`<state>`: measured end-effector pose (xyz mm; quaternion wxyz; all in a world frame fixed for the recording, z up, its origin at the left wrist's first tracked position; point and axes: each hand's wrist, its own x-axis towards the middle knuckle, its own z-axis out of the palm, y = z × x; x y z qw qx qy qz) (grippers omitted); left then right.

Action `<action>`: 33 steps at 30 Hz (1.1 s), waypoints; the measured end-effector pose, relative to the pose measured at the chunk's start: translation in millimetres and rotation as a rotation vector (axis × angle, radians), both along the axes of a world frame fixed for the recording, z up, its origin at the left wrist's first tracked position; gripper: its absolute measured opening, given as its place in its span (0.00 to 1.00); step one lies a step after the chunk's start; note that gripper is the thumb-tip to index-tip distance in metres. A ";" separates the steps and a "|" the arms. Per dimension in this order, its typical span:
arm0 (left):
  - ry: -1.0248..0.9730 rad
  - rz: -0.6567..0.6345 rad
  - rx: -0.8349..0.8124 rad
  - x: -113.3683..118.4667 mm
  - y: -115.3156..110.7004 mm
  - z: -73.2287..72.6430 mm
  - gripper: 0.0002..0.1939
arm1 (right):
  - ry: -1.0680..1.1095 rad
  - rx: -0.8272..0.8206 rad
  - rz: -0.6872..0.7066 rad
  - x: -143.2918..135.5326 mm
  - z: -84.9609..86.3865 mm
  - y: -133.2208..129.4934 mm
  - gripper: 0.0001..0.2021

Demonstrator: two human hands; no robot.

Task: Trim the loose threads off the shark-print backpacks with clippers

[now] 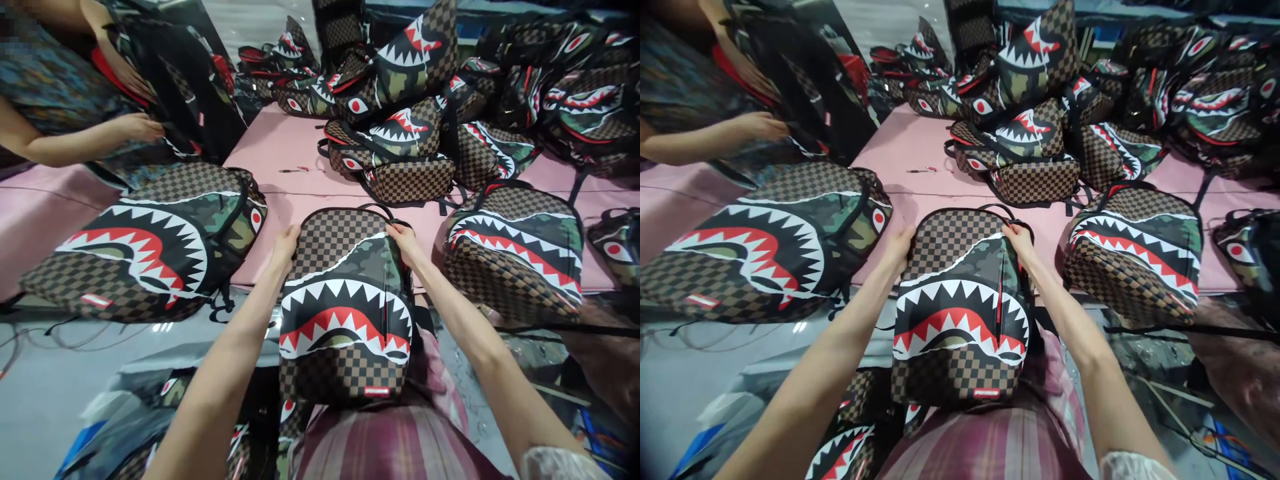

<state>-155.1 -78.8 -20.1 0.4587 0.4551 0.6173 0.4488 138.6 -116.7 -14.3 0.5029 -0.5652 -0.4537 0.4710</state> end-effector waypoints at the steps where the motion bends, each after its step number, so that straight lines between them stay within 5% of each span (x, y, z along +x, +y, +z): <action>1: -0.063 0.015 -0.004 -7.0 -4.4 4.8 0.20 | 0.000 0.031 0.031 -2.9 8.9 -8.7 0.18; 3: -0.113 -0.029 0.044 -29.5 -29.7 10.9 0.29 | -0.042 0.161 0.182 -1.9 24.9 -43.1 0.16; 5: -0.144 -0.152 0.088 -54.8 -71.1 10.5 0.33 | -0.118 0.279 0.495 4.3 31.5 -91.5 0.12; 8: -0.030 -0.431 0.068 -73.6 -137.8 -0.8 0.31 | -0.236 0.341 0.917 9.2 11.8 -161.9 0.07; 11: 0.267 -0.630 0.066 -67.0 -177.7 -16.7 0.26 | -0.386 0.378 0.877 1.3 -31.6 -206.5 0.12; 13: 0.391 -0.629 0.098 -60.1 -185.7 -24.3 0.25 | -0.452 0.390 0.825 -5.6 -55.2 -218.7 0.14; 16: 0.442 -0.560 0.105 -57.5 -183.7 -28.7 0.25 | -0.485 0.393 0.811 -8.6 -67.3 -220.6 0.14; 21: 0.477 -0.618 0.091 -65.4 -173.8 -24.2 0.25 | -0.465 0.420 0.780 -3.5 -63.0 -219.7 0.13; 26: 0.655 -0.496 0.103 -37.6 -131.4 -9.6 0.24 | -0.431 0.414 0.759 -6.0 -67.8 -222.6 0.14; 29: 0.730 -0.659 0.190 2.0 -94.7 -11.8 0.23 | -0.435 0.385 0.779 -7.0 -61.1 -223.1 0.15; 33: 0.870 -0.971 0.058 36.2 -74.8 -32.4 0.20 | -0.419 0.276 0.895 1.0 -35.3 -217.9 0.10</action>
